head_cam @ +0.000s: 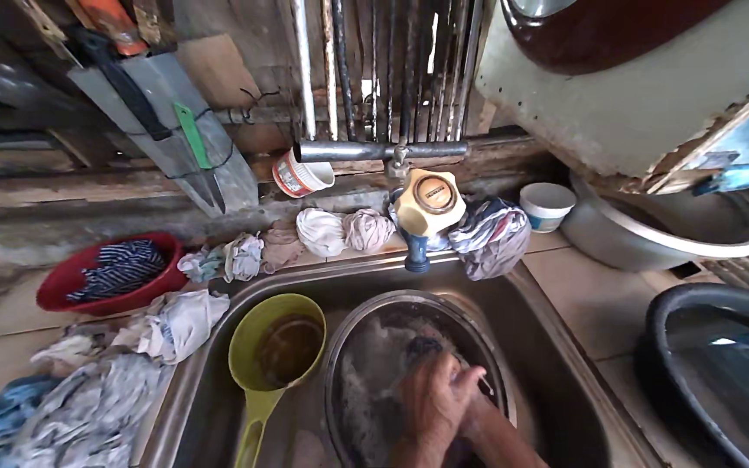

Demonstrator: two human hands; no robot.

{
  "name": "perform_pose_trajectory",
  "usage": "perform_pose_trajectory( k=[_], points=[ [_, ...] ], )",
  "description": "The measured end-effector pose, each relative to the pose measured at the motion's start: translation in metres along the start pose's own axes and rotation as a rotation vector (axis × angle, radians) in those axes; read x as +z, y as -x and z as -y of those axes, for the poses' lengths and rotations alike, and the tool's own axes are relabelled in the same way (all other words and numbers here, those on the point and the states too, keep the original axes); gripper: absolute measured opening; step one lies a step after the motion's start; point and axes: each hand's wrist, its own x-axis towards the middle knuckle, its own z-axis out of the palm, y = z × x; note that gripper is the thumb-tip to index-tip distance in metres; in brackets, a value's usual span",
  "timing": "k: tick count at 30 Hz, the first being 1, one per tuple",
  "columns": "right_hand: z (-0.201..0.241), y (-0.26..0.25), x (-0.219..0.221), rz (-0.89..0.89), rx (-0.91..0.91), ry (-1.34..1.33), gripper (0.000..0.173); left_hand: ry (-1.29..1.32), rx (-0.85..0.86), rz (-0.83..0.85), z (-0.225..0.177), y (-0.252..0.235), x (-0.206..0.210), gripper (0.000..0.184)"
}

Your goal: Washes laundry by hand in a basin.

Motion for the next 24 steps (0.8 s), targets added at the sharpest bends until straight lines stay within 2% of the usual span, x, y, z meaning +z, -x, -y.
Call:
perform_pose_trajectory(
  k=[1, 2, 4, 6, 7, 9, 11, 13, 15, 17, 19, 20, 22, 24],
  points=[
    [-0.014, -0.031, -0.001, 0.017, 0.077, -0.121, 0.046, -0.077, -0.041, 0.042, 0.009, -0.008, 0.0, 0.042],
    [-0.031, -0.057, -0.007, 0.04, 0.075, -0.167, 0.047, -0.121, -0.158, 0.174, 0.016, -0.018, -0.006, 0.045],
    [-0.034, -0.075, -0.021, 0.074, 0.102, 0.011, 0.054, -0.175, -0.379, 0.444, 0.035, -0.041, -0.022, 0.051],
    [-0.027, -0.074, -0.034, 0.107, -0.022, 0.436, 0.046, -0.261, -0.341, 0.504, 0.066, -0.041, -0.026, 0.046],
    [-0.026, -0.074, -0.038, 0.129, -0.105, 0.71, 0.051, -0.305, -0.295, 0.567, 0.077, -0.034, -0.028, 0.044],
    [-0.029, -0.074, -0.036, 0.157, -0.15, 1.213, 0.077, -0.422, -0.224, 0.752, 0.089, -0.019, -0.027, 0.055],
    [-0.042, -0.081, -0.03, 0.193, -0.121, 1.489, 0.089, -0.545, -0.161, 0.876, 0.097, -0.013, -0.016, 0.061],
    [-0.056, -0.093, -0.029, 0.261, -0.108, 1.575, 0.084, -0.608, -0.147, 0.922, 0.102, -0.017, -0.004, 0.055],
    [-0.057, -0.103, -0.029, 0.304, -0.107, 1.523, 0.081, -0.554, -0.259, 0.881, 0.093, -0.032, 0.002, 0.046],
    [-0.055, -0.109, -0.027, 0.258, -0.143, 1.389, 0.096, -0.332, -0.468, 0.776, 0.067, -0.055, -0.009, 0.038],
    [-0.048, -0.106, -0.027, 0.231, -0.201, 1.246, 0.107, -0.064, -0.508, 0.743, 0.022, -0.074, -0.043, 0.032],
    [-0.049, -0.101, -0.03, 0.246, -0.258, 1.124, 0.103, 0.055, -0.453, 0.689, 0.0, -0.075, -0.061, 0.029],
    [-0.055, -0.088, -0.034, 0.278, -0.389, 0.757, 0.077, 0.324, -0.314, 0.445, -0.026, -0.066, -0.084, 0.023],
    [-0.044, -0.072, -0.027, 0.289, -0.342, 0.362, 0.053, 0.512, -0.309, 0.216, -0.032, -0.059, -0.095, 0.025]
  ],
)
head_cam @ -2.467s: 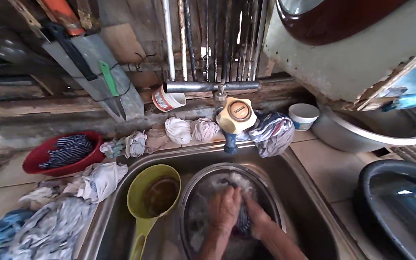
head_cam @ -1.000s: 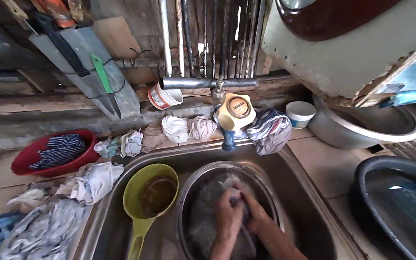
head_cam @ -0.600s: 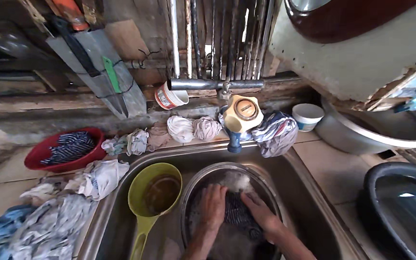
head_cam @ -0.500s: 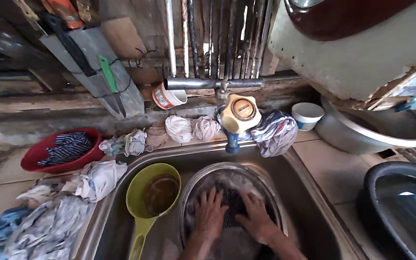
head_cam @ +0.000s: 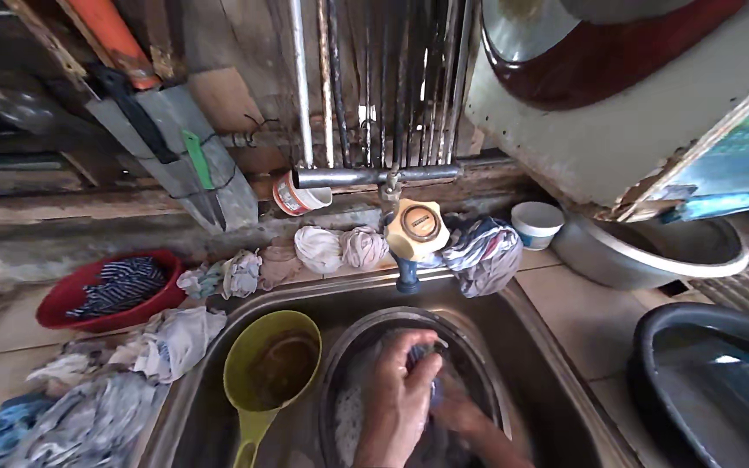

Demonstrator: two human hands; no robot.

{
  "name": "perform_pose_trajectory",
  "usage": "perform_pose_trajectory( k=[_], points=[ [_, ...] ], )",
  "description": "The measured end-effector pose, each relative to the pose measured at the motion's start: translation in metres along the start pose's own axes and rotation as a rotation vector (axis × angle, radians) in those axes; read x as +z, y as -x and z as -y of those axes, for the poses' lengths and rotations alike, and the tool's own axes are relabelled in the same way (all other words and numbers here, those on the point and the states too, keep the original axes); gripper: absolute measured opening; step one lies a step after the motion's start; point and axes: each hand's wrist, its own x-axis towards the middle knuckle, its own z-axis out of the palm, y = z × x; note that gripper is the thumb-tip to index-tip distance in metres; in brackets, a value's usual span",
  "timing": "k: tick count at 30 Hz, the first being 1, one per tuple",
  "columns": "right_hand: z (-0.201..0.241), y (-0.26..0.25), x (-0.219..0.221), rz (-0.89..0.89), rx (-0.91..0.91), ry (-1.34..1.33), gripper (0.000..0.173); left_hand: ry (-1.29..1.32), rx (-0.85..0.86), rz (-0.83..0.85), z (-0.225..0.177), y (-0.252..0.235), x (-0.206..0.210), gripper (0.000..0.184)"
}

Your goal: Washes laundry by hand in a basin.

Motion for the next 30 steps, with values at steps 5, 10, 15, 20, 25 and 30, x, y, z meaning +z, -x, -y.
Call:
perform_pose_trajectory(
  k=[5, 10, 15, 20, 25, 30],
  points=[
    [0.047, 0.009, 0.01, 0.013, -0.306, -0.072, 0.048, 0.289, -0.403, -0.185, 0.055, 0.008, -0.011, 0.044],
    [0.068, 0.0, 0.015, 0.236, -0.443, 0.35, 0.056, 1.254, -0.411, -0.096, 0.074, 0.022, -0.009, 0.059],
    [0.035, 0.016, -0.01, 0.099, 0.043, -0.69, 0.085, 0.82, -0.295, -0.455, 0.053, 0.002, 0.004, 0.036],
    [0.05, 0.018, 0.029, -0.062, 0.042, -0.761, 0.051, -0.072, 0.121, -0.375, 0.057, 0.006, 0.038, 0.027],
    [0.055, 0.005, 0.04, -0.324, 0.161, -0.67, 0.043, -0.419, -0.06, -0.195, 0.048, -0.004, 0.04, 0.043],
    [0.05, 0.007, 0.037, -0.313, 0.194, -0.729, 0.039, -0.277, -0.094, 0.052, 0.06, -0.013, 0.035, 0.033]
  ],
)
